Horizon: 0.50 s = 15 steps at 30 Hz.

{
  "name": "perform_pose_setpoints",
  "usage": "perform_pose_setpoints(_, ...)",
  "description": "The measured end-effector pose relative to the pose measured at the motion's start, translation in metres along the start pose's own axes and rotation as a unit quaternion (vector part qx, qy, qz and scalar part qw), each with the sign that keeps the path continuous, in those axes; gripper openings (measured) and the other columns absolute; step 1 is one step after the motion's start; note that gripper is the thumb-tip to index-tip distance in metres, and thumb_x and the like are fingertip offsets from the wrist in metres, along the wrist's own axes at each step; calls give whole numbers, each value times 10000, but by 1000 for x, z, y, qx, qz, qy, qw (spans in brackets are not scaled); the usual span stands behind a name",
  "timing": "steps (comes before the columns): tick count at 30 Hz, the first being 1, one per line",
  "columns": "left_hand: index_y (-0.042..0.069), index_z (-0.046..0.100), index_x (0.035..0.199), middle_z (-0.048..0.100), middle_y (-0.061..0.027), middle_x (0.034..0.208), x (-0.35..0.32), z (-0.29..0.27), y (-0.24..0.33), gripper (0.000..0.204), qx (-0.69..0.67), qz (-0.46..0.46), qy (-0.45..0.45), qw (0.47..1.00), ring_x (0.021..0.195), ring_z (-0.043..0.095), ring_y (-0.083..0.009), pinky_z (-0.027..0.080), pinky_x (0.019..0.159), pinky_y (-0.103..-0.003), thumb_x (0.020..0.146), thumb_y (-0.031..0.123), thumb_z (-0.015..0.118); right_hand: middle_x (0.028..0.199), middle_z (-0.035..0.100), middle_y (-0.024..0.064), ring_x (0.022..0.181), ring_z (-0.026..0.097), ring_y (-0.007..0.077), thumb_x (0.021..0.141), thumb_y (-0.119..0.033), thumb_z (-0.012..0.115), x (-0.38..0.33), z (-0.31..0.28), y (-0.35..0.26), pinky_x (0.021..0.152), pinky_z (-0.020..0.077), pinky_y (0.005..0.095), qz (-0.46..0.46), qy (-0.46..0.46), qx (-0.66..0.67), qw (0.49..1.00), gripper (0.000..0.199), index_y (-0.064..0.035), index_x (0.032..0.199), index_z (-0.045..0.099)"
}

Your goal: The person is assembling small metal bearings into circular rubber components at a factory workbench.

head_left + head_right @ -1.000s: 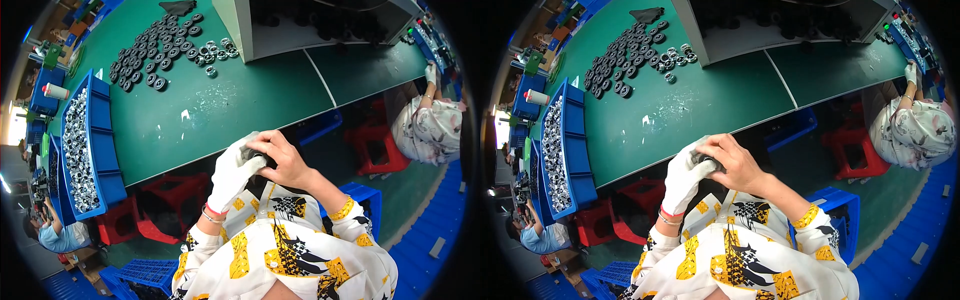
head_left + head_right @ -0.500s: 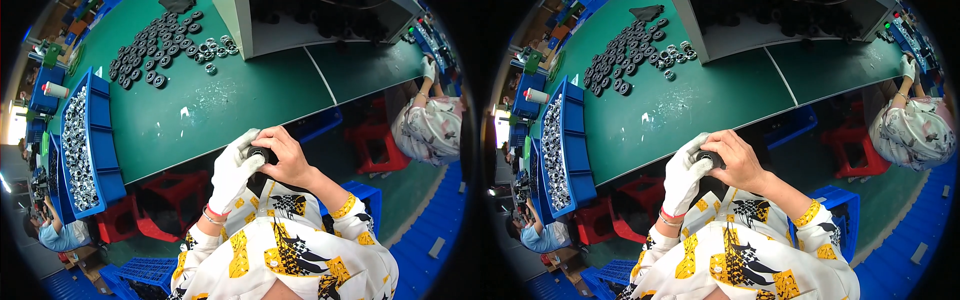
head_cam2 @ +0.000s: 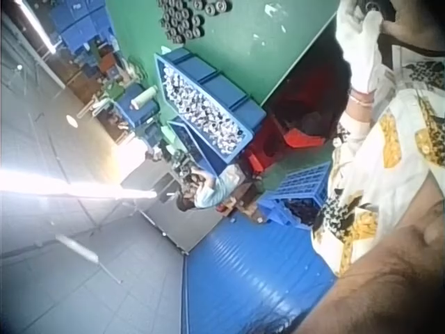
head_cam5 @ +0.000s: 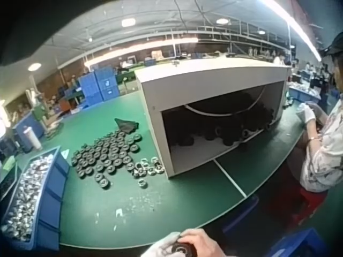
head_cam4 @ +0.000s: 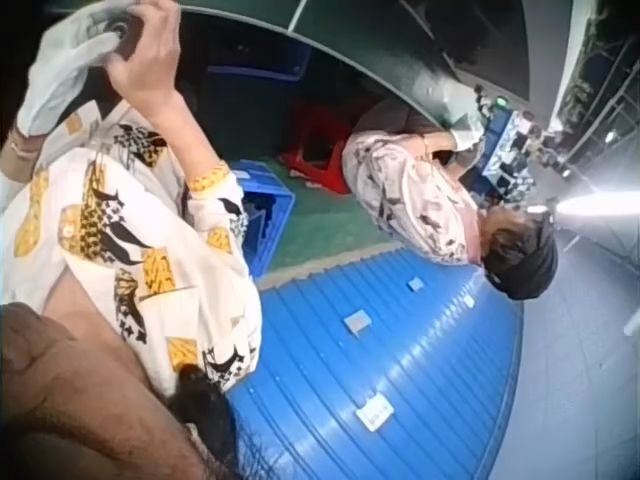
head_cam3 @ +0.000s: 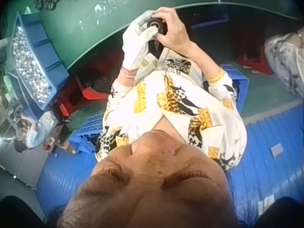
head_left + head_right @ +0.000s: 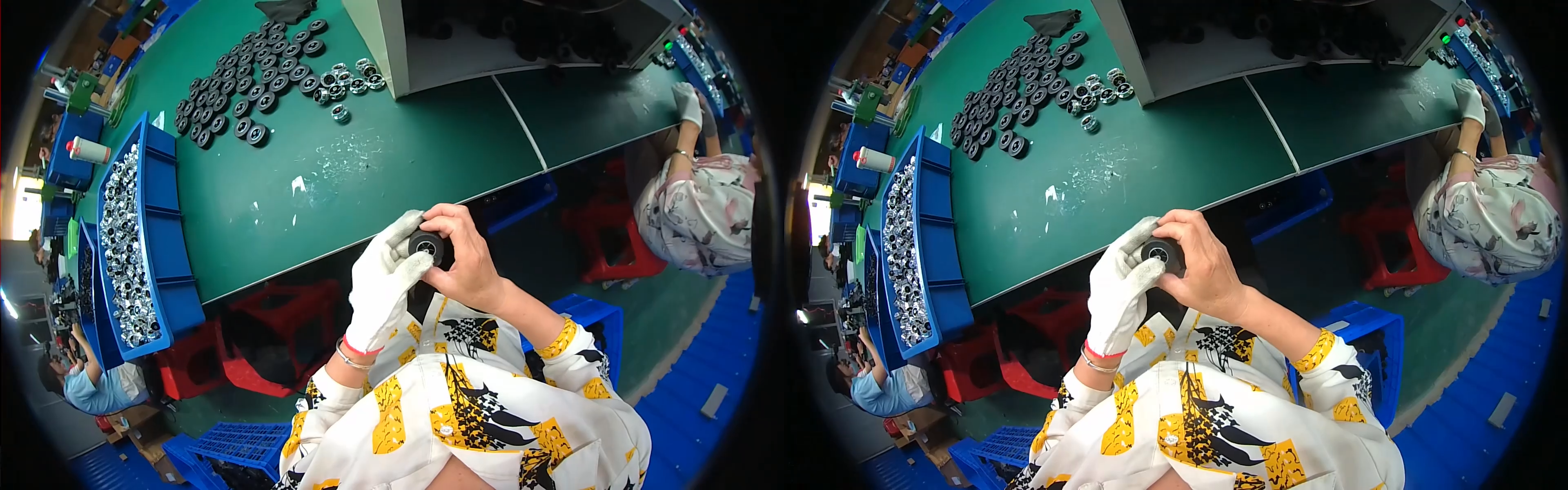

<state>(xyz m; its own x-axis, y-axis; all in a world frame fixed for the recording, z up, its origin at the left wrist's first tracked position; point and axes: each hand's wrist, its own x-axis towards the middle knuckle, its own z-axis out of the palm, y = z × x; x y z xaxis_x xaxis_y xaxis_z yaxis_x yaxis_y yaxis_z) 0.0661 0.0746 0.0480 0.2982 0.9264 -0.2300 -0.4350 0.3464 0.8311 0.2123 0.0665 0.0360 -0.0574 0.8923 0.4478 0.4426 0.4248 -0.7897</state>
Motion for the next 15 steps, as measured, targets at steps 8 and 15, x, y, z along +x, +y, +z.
perform_pose_setpoints(8, -108, 408, 1323, 514, -172, 1258, 3, -5, 14, 598, 48, -58, -47, 996, 1058, 568, -193, 515, 861, -284, 775, -48, 641, 1089, 568, 115, 1008, 564, 267, 645, -52, 795, 8, -19, 8, 862, 469, 345, -34, -72, 44, 996, 441, -45, 1030, 580)
perform_pose_setpoints(15, -118, 389, 1337, 526, -168, 1235, -3, 0, 5, 620, 21, -32, -1, 999, 1015, 571, -155, 490, 847, -248, 785, -42, 662, 1075, 578, 108, 960, 584, 273, 613, -76, 814, 5, -7, 5, 810, 491, 351, -70, -51, -32, 996, 468, -42, 1025, 595)
